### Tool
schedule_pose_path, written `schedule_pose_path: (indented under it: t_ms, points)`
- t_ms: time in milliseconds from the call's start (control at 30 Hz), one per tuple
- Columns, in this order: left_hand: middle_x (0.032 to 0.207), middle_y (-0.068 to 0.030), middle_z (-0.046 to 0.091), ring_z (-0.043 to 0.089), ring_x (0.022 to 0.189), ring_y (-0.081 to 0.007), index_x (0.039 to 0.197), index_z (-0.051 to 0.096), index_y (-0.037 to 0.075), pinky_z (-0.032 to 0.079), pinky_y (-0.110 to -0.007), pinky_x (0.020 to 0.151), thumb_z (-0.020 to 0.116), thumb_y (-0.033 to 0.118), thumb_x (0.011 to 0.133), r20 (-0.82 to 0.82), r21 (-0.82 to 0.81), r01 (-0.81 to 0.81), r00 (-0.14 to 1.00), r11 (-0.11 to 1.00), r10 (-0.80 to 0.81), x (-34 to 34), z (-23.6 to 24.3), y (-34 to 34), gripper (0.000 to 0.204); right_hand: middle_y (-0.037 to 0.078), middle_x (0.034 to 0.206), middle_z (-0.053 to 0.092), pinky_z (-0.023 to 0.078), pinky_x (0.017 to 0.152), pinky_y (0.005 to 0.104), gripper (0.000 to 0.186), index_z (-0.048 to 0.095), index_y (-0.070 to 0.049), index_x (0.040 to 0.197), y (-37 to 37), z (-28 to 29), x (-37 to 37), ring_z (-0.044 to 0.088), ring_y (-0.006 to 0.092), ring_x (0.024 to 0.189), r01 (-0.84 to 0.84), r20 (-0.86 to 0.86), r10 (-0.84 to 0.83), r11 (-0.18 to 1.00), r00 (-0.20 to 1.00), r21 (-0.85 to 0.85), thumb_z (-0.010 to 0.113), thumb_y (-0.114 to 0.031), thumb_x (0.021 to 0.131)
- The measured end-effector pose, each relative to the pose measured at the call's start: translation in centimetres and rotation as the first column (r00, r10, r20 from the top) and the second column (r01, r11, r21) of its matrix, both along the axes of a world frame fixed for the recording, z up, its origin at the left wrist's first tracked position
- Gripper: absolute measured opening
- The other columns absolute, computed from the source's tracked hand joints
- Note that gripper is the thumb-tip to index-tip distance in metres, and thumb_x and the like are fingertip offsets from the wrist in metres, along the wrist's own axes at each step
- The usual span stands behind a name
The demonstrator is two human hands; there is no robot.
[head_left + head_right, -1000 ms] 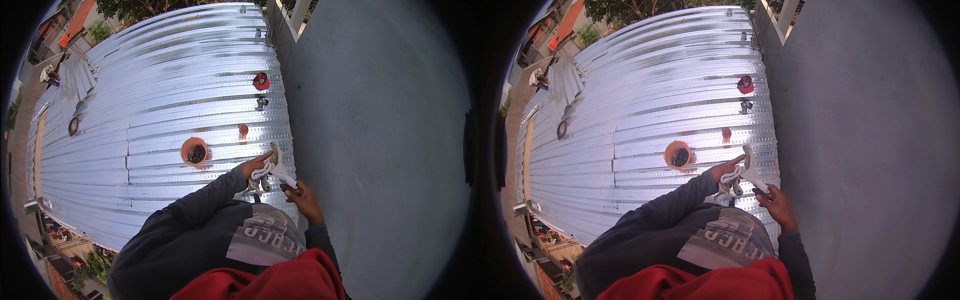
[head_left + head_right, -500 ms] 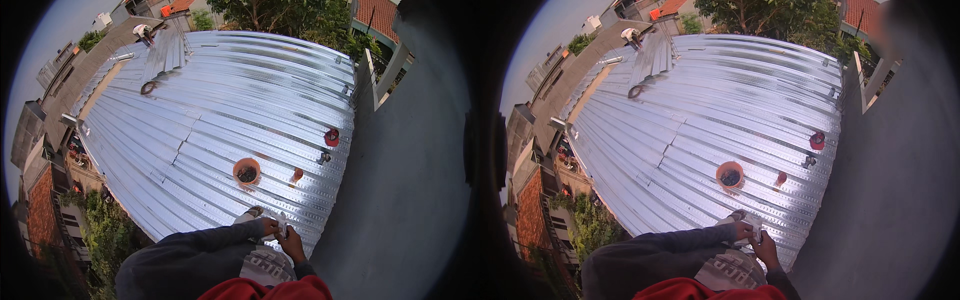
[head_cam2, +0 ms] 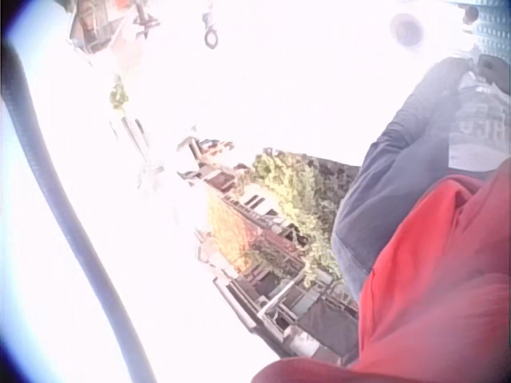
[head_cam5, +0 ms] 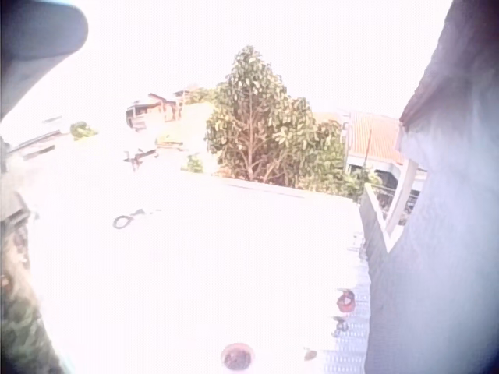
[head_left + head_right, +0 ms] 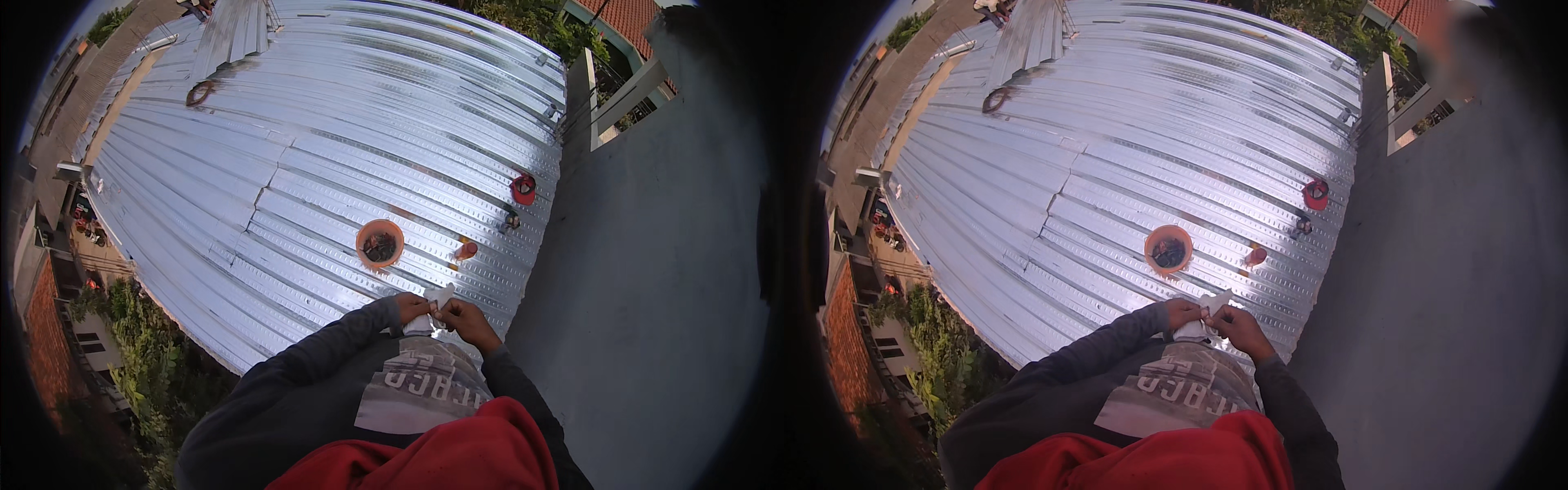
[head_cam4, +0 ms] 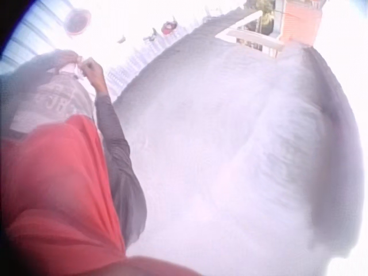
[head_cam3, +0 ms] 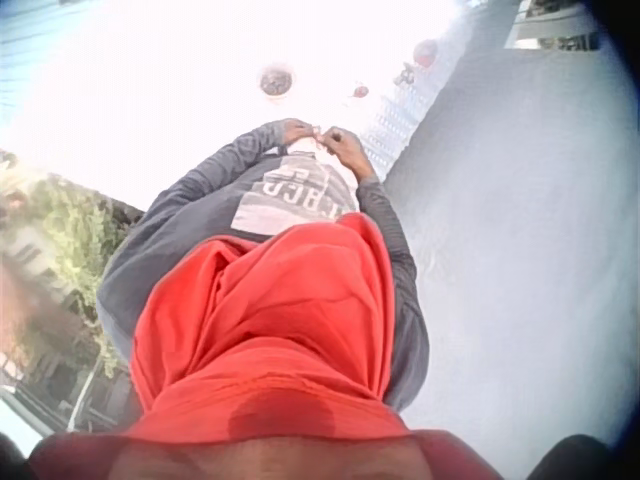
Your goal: The person puts on gloves and then works with others to position and install metal roofing sheets on a roof structure.
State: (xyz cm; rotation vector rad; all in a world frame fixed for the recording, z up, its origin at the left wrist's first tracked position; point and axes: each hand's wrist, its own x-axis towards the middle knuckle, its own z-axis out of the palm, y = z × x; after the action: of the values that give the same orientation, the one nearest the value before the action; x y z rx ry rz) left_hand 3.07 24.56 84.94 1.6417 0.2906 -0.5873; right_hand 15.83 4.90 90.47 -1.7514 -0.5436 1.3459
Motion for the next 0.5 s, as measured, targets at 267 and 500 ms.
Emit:
schedule_pose_path:
  t_ms: [267,500]
  points:
    - [0.103,-0.0230,0.074,0.071,0.099,-0.0391,0.111,0.075,0.004,0.054,-0.047,0.089,0.050,0.059,0.095,-0.210,0.280,-0.037,0.973,0.959,0.099,0.0,-1.8,5.9,0.063,0.010,0.081,0.070,0.049,0.065,0.0348,0.021,0.067,-0.008,0.107,8.3,-0.5,1.7,0.066,0.0205,0.072,-0.153,0.350,0.120,0.986,0.929,0.068,0.070,-0.025,0.097]
    - [0.101,-0.0229,0.073,0.070,0.098,-0.0410,0.103,0.077,0.010,0.055,-0.049,0.089,0.051,0.047,0.092,-0.207,0.575,0.056,0.975,0.816,0.079,5.4,1.4,6.7,0.046,0.013,0.094,0.074,0.056,0.073,0.0461,0.025,0.075,-0.019,0.109,11.2,-6.0,4.9,0.072,0.0323,0.088,-0.592,0.547,0.733,0.665,0.404,-0.454,0.054,-0.026,0.097]
